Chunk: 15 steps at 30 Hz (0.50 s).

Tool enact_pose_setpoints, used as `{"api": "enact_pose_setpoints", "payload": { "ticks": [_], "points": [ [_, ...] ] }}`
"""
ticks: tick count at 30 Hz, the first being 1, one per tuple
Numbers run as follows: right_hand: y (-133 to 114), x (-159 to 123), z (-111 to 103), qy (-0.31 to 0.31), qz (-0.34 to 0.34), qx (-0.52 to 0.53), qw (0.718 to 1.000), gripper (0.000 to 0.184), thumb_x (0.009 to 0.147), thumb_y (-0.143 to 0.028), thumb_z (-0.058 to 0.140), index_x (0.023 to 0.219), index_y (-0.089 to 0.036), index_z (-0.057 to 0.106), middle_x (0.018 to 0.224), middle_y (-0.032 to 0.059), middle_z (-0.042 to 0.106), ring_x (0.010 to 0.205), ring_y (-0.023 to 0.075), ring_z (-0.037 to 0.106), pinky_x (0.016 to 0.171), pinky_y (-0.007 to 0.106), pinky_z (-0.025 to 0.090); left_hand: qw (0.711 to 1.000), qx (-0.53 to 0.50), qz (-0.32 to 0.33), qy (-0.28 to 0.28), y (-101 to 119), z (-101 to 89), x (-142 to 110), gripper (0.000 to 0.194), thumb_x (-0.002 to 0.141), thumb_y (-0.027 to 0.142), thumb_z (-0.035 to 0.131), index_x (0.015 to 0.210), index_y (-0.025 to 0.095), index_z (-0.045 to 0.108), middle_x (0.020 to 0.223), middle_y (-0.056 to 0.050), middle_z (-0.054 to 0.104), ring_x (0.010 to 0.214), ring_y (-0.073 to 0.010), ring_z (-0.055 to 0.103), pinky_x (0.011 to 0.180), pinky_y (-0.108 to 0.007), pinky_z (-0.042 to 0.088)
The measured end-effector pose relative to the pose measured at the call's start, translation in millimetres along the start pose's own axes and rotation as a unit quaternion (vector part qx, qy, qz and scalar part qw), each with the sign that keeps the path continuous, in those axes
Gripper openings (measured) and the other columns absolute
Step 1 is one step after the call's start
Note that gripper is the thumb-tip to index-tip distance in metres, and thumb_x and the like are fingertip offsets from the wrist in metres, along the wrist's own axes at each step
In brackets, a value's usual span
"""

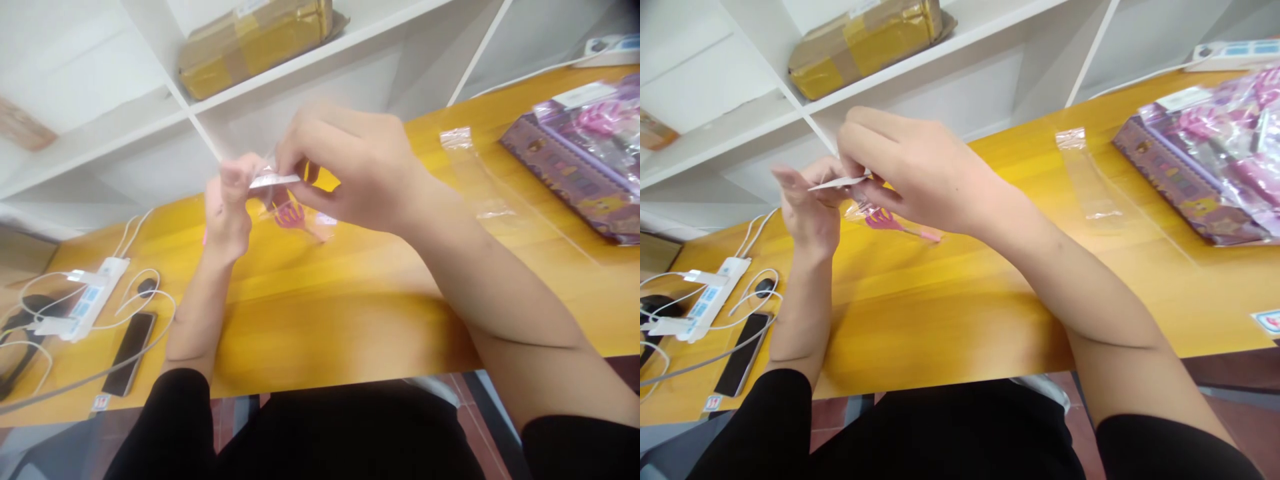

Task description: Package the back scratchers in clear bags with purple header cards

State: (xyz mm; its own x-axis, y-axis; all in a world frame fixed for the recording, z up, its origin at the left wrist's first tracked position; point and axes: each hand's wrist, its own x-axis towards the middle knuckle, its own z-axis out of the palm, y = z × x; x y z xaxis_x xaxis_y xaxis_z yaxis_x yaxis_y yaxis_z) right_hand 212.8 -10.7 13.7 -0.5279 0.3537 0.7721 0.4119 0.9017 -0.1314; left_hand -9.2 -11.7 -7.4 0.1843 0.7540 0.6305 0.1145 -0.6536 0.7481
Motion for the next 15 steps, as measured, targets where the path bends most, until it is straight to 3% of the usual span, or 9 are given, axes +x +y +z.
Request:
{"api": "enact_pose_setpoints", "payload": {
  "ticks": [3, 7, 11, 15],
  "points": [
    [-4, 1, -4, 0.007, 0.034, -0.051, 0.998, 0.018, 0.118, -0.025, 0.051, 0.115, -0.021, 0.068, 0.114, 0.0025, 0.073, 0.099, 0.0120, 0.065, 0.086, 0.023, 0.047, 0.999, 0.002, 0.031, -0.029, 2, 0.8, -3, 0.087, 0.093, 0.104, 0.043, 0.095, 0.025, 0.079, 0.078, -0.009, 0.069, 0.078, -0.0271, 0.076, 0.060, -0.037, 0.051],
    [-5, 1, -3, 0.036, 0.023, -0.097, 0.994, 0.027, 0.123, -0.033, 0.048, 0.115, -0.019, 0.070, 0.108, 0.0035, 0.071, 0.100, 0.0124, 0.066, 0.083, 0.023, 0.047, 0.989, 0.028, 0.122, -0.075, -11, -3.7, -2, 0.059, 0.109, 0.078, 0.058, 0.130, 0.028, 0.080, 0.096, -0.009, 0.078, 0.075, -0.0233, 0.076, 0.061, -0.036, 0.056],
    [-7, 1, -3, 0.030, 0.033, -0.111, 0.993, 0.031, 0.123, -0.024, 0.038, 0.126, -0.022, 0.069, 0.119, 0.0038, 0.070, 0.100, 0.0132, 0.066, 0.077, 0.026, 0.043, 0.994, 0.025, 0.101, -0.034, -17, -4.9, -2, 0.056, 0.111, 0.076, 0.057, 0.120, 0.027, 0.084, 0.097, -0.009, 0.080, 0.089, -0.0279, 0.081, 0.074, -0.039, 0.062],
    [-12, 0, -8, 0.003, 0.041, -0.103, 0.994, 0.037, 0.123, -0.024, 0.035, 0.143, -0.027, 0.066, 0.130, 0.0040, 0.069, 0.110, 0.0149, 0.068, 0.080, 0.028, 0.045, 0.994, -0.012, 0.107, -0.004, -21, -3.8, -4, 0.056, 0.115, 0.069, 0.052, 0.103, 0.026, 0.085, 0.092, -0.007, 0.079, 0.091, -0.0284, 0.084, 0.067, -0.037, 0.063]
  ]
}}
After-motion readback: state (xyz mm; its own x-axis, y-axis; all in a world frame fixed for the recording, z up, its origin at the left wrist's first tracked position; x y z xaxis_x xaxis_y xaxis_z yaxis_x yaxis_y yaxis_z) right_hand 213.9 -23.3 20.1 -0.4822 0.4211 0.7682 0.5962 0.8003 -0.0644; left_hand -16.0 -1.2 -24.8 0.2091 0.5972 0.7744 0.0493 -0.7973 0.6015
